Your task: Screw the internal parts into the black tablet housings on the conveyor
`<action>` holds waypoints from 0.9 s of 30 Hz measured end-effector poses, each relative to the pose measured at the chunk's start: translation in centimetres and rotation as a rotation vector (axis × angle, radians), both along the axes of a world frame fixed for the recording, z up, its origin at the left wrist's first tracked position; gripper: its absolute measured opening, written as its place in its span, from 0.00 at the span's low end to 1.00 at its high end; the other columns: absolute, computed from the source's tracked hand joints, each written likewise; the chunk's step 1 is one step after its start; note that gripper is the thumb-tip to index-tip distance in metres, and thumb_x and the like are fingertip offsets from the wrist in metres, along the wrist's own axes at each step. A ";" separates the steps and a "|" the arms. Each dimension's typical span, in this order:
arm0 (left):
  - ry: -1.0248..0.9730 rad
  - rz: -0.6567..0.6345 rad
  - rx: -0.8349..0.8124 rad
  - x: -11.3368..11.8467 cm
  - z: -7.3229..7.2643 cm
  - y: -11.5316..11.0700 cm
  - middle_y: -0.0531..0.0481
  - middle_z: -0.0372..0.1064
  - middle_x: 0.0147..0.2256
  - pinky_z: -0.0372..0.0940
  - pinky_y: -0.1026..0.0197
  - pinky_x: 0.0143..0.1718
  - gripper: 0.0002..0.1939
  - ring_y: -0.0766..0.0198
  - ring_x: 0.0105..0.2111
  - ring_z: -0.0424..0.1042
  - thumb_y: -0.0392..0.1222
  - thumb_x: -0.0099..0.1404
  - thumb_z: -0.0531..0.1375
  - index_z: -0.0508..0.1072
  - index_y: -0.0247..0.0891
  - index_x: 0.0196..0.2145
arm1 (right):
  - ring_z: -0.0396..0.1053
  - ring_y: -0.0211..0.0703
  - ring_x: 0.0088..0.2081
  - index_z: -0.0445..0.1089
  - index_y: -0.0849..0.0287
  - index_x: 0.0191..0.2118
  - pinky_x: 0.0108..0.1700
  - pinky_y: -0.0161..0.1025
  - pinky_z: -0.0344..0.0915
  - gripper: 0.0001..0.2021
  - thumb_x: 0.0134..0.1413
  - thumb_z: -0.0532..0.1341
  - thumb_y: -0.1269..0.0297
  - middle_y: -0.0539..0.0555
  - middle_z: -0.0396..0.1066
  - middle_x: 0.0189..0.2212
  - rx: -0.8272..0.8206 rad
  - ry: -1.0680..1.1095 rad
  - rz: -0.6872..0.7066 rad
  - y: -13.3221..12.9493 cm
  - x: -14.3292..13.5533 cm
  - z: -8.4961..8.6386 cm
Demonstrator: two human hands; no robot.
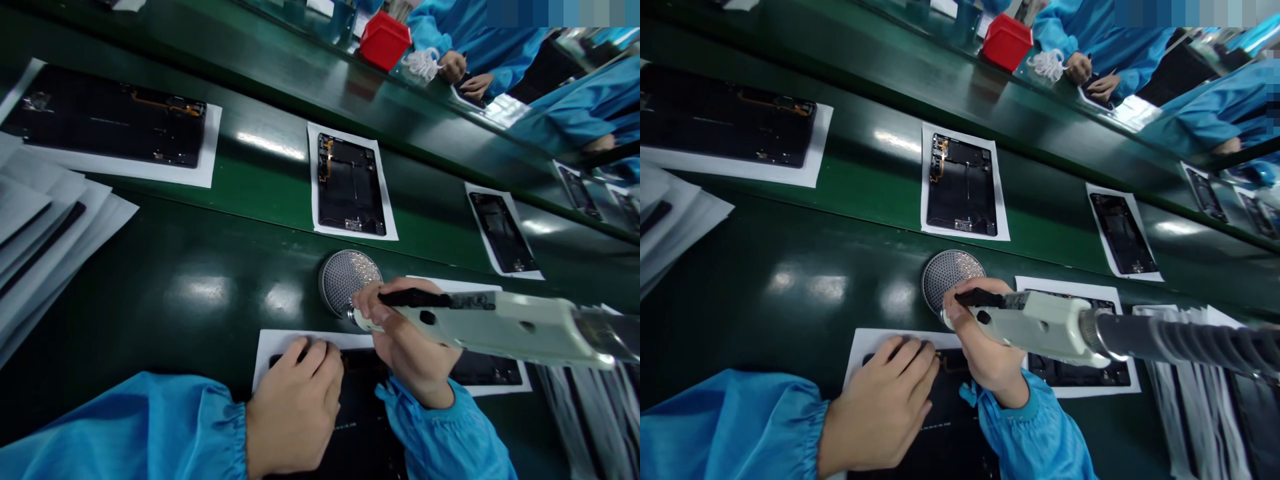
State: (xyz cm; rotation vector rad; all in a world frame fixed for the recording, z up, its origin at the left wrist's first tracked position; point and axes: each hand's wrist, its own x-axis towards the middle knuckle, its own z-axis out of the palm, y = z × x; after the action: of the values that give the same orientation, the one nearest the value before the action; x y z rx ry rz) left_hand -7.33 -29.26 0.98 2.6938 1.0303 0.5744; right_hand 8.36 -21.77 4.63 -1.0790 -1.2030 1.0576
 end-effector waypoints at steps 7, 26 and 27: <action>-0.019 -0.013 0.032 0.1 -0.3 0.3 0.36 0.71 0.50 0.59 0.45 0.49 0.19 0.47 0.47 0.67 0.43 0.70 0.55 0.76 0.26 0.49 | 0.68 0.42 0.27 0.75 0.53 0.41 0.35 0.46 0.69 0.12 0.50 0.65 0.73 0.48 0.69 0.23 0.058 0.051 0.034 -0.4 0.6 2.4; -0.075 -0.012 0.027 0.3 -0.2 1.6 0.38 0.70 0.36 0.63 0.52 0.35 0.12 0.53 0.37 0.67 0.32 0.68 0.53 0.76 0.28 0.33 | 0.66 0.43 0.27 0.74 0.50 0.43 0.32 0.47 0.68 0.15 0.50 0.63 0.73 0.48 0.67 0.23 -0.009 -0.059 0.110 -5.0 0.5 1.7; -0.073 -0.010 0.020 0.4 -0.2 1.6 0.39 0.70 0.36 0.62 0.52 0.35 0.12 0.53 0.36 0.67 0.32 0.68 0.53 0.76 0.29 0.32 | 0.66 0.43 0.26 0.74 0.49 0.43 0.31 0.47 0.68 0.15 0.50 0.64 0.73 0.48 0.67 0.22 -0.010 -0.072 0.103 -5.0 0.5 1.7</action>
State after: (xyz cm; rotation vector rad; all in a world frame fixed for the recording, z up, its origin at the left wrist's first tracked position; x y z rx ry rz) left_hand -6.98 -27.64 0.81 2.6715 0.9966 0.6791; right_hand 8.83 -26.79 6.31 -1.0799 -1.3242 1.1126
